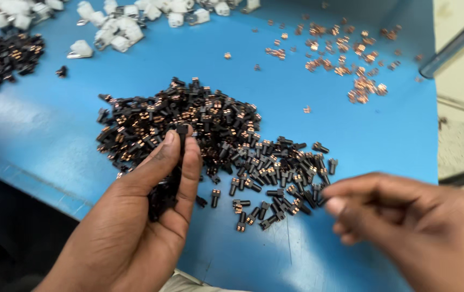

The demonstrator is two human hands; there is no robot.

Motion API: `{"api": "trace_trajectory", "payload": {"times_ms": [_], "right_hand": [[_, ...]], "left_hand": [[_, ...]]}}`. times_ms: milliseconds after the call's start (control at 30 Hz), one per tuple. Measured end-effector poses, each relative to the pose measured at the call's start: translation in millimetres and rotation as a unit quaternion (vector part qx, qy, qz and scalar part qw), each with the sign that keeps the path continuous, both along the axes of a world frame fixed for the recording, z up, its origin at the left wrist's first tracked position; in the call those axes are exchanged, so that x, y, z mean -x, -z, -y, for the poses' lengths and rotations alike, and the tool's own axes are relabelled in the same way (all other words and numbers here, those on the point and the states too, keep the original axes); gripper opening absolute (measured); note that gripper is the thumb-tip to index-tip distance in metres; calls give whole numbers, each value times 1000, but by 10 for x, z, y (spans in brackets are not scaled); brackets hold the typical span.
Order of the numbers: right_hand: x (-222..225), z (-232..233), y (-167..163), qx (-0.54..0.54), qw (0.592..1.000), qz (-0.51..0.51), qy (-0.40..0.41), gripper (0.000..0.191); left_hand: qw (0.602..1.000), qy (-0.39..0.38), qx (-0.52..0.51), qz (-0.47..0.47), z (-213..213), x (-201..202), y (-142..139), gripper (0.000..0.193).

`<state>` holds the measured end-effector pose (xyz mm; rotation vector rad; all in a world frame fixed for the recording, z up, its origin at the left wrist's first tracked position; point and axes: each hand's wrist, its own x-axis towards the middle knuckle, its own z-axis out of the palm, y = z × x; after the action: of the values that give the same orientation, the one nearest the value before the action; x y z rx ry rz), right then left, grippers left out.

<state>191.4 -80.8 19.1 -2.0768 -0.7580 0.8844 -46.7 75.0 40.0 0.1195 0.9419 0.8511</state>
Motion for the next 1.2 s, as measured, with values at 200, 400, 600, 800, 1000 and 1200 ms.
{"api": "trace_trajectory", "payload": {"times_ms": [200,400,600,800,1000,1200], "right_hand": [[537,-496,-282,124,942,201,-239,21],[863,-717,-353,69,906,302,-290,22],[849,-678,-282,17,917,286,-278,17],[553,-520,-393,39,996,15,-73,19],[119,-366,-643,-197,968,-155,-17,22],[25,-345,-670,-175,974,-130,-58,24]], "left_hand": [[997,-13,-43,56,52,-45,-45,18],[993,0,-41,110,125,-39,126,20],[991,33,-47,117,144,-77,116,24],[983,93,-94,126,201,-75,92,31],[952,233,-132,152,270,-260,46,29],[922,314,-173,149,268,-295,-35,26]]}}
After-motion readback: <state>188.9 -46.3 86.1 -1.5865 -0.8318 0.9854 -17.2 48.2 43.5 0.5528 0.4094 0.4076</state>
